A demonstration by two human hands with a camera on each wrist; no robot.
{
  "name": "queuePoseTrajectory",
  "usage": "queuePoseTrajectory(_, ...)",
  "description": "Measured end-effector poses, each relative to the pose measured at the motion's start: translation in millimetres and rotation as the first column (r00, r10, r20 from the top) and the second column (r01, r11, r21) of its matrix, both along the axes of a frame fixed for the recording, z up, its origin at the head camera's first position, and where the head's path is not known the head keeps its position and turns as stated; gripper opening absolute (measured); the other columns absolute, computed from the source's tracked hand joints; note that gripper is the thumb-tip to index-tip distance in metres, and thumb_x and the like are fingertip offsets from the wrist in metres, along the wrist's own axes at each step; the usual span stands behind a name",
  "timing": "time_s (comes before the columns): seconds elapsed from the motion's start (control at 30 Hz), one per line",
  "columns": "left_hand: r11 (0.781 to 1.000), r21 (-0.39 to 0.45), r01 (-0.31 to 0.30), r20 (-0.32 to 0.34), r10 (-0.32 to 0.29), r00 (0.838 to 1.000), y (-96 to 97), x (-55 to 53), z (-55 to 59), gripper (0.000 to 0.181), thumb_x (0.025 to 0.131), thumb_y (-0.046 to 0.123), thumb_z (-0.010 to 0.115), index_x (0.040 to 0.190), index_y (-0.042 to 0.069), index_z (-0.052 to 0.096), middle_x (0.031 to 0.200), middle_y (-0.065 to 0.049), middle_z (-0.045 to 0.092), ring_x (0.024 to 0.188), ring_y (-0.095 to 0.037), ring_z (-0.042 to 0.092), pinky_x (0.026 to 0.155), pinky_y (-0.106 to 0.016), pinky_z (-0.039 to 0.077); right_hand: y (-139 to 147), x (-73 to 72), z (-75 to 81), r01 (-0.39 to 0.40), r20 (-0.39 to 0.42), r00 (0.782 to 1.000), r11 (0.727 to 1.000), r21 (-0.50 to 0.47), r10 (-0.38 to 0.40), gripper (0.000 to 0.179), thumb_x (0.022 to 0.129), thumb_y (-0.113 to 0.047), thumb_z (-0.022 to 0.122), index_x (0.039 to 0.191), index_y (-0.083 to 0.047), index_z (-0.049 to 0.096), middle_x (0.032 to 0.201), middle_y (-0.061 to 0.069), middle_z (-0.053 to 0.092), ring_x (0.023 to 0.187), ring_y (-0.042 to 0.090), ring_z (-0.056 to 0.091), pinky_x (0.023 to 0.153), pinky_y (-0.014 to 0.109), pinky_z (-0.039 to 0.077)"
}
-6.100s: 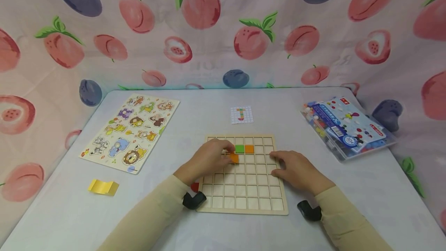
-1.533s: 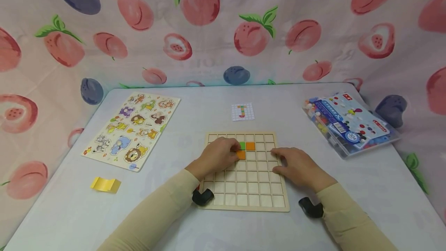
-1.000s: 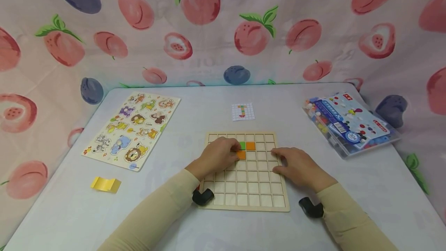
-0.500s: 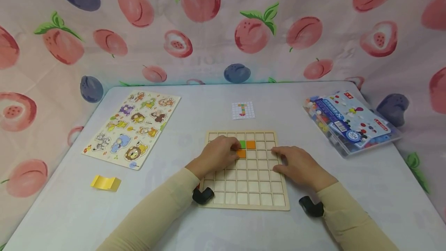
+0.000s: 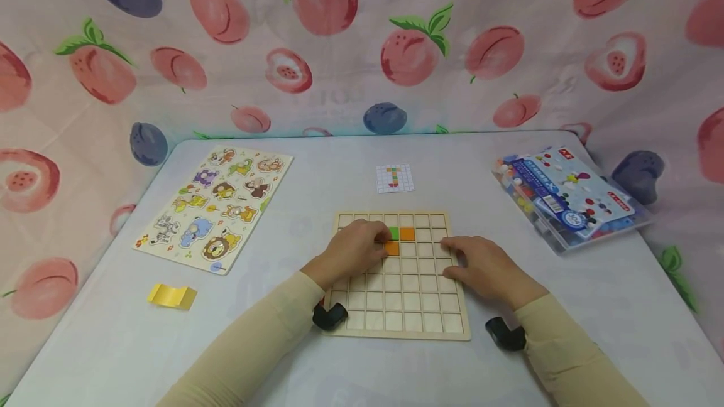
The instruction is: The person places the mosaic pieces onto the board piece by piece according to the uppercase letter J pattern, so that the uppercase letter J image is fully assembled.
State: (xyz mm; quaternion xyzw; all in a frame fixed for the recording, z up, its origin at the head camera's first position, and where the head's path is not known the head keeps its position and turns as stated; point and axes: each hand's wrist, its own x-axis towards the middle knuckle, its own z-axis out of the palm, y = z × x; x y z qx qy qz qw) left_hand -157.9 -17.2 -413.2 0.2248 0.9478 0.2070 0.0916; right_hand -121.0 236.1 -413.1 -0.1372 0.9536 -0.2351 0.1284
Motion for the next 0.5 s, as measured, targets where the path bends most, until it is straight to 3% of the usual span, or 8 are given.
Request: queuePoseTrajectory(0.5, 1.0, -0.012, -0.003, -0.008, 0.003, 1.0, 0.8, -1.0, -1.4, 0.021, 0.09, 0.015, 0.071, 0.111, 0.016, 0.073, 0.102, 0.006, 0.069, 0.098, -0.013, 0.059, 0.082, -0.028, 0.05, 0.4, 0.1, 0.0, -0.004, 0.001, 1.0, 1.0, -0.007, 0.004, 0.057, 0.088, -0.021, 0.077, 0.137, 0.002, 0.058, 0.135, 0.023, 0.058, 0.128, 0.047, 0.049, 0.103, 0.061, 0.037)
